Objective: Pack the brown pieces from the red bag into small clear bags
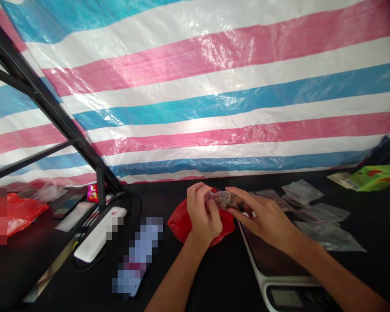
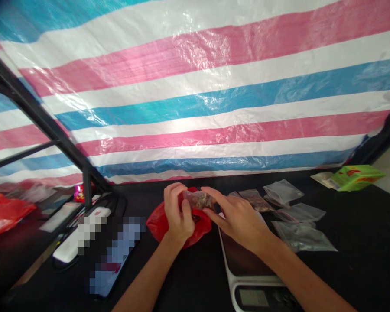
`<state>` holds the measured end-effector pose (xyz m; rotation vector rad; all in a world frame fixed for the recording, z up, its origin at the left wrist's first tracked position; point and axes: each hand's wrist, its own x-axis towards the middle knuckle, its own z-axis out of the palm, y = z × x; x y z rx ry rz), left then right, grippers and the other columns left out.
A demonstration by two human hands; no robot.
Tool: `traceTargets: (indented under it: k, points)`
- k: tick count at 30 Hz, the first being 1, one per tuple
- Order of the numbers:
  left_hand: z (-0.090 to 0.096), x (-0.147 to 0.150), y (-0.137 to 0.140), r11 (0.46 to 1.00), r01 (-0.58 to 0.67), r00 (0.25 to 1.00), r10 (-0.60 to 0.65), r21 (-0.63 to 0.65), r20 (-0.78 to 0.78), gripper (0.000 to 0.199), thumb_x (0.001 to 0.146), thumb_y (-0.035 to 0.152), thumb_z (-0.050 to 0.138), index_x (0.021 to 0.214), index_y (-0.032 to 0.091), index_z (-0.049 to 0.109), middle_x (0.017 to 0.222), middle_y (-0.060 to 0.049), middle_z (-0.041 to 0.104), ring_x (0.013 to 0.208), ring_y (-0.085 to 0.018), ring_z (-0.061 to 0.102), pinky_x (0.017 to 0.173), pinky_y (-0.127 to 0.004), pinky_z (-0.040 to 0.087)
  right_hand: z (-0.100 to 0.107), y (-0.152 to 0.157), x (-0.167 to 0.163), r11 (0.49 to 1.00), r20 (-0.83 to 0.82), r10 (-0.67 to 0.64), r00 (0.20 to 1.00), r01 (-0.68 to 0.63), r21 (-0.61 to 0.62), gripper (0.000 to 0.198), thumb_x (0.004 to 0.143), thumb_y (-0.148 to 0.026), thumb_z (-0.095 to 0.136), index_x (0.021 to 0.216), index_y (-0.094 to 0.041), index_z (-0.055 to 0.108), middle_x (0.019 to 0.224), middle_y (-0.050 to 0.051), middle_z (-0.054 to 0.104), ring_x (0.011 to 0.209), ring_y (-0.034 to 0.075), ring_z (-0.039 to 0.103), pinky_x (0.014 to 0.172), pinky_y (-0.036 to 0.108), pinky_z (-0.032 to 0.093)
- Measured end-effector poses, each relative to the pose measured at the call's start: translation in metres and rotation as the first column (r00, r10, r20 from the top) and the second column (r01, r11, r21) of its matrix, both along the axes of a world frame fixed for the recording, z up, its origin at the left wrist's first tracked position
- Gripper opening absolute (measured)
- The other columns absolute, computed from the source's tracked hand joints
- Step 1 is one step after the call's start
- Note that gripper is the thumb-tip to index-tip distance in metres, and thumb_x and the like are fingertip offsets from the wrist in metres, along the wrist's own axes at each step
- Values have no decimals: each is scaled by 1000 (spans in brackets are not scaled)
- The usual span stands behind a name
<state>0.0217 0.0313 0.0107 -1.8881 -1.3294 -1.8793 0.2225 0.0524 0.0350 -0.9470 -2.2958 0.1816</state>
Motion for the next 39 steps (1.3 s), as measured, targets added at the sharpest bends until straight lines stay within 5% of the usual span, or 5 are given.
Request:
traceTargets:
  k: [5, 10, 15, 22, 39]
  points:
    - [5, 5, -6, 988, 26, 961, -67, -153, -269, 53, 73, 13, 60, 125, 23, 58, 130, -12, 63, 123, -34, 56, 108, -52, 43, -3, 2, -1, 997, -7, -52, 999, 52, 64, 44, 105, -45, 60, 145, -27, 54, 81, 0, 76, 63, 20, 72, 59, 29, 53]
    - [3, 5, -1, 944, 69, 893, -203, -322, -402, 76, 72, 15, 64, 147, 23, 47, 136, -14, 59, 126, -33, 55, 109, -53, 44, 1, 3, 1, 998, -43, -21, 999, 23, 57, 48, 104, -40, 61, 149, -26, 49, 79, -1, 76, 62, 19, 72, 59, 28, 54]
    - [2, 2, 4, 923, 20, 906, -179, -385, -383, 72, 78, 20, 65, 147, 22, 47, 116, -10, 70, 103, -31, 64, 91, -49, 47, -1, 2, 0, 1000, -48, 17, 999, -17, 15, 52, 105, -39, 60, 155, -29, 45, 91, 0, 79, 67, 18, 73, 64, 29, 58]
    - [6, -6, 5, 914, -26, 909, -146, -404, -390, 76, 75, 22, 67, 149, 21, 48, 115, -9, 72, 99, -31, 66, 87, -48, 45, 6, 1, -1, 980, -12, 196, 981, -195, 46, 23, 108, -26, 53, 125, -27, 68, 127, 7, 75, 111, 22, 74, 97, 35, 61]
    - [4, -13, 7, 945, 39, 969, -115, -326, -218, 90, 75, 16, 68, 159, 24, 36, 134, -12, 72, 105, -32, 72, 95, -48, 53, 1, 1, 0, 985, 6, 158, 987, -158, 77, 56, 106, -19, 52, 160, -34, 47, 162, 9, 53, 128, 25, 70, 105, 41, 61]
